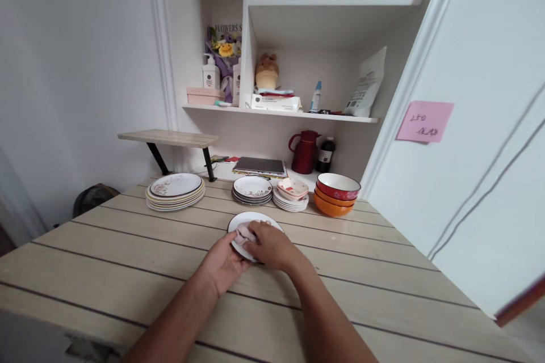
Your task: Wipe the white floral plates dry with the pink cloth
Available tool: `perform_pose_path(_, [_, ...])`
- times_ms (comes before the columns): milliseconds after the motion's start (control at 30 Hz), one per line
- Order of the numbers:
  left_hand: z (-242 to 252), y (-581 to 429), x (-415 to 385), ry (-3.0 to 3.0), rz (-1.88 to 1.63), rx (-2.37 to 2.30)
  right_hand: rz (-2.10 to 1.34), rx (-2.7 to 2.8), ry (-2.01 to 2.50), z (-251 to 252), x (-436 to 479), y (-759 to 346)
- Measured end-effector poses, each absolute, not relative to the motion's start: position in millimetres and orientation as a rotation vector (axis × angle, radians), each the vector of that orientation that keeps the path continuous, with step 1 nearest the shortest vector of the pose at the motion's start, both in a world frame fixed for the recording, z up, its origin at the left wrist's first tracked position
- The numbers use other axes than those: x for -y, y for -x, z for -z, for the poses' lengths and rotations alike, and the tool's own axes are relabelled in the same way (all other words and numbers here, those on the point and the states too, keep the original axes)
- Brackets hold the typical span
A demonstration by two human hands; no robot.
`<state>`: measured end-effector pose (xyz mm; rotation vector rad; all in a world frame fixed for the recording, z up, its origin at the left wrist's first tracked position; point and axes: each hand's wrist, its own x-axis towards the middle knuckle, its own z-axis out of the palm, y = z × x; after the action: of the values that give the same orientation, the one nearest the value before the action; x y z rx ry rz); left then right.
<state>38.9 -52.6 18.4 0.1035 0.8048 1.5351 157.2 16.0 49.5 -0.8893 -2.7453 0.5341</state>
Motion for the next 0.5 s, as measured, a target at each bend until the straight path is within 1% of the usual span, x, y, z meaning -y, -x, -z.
perform_pose_path(300, [-16.2, -39.8, 51.3, -0.109, -1.529, -0.84, -0.428, 2.615, 1.253, -39.6, -34.7, -155.3])
perform_pose_path(500, [-14.3, -39.8, 50.8, -0.102, -1.525, -0.839, -0.398, 2.694, 1.288, -48.9, -31.1, -170.1])
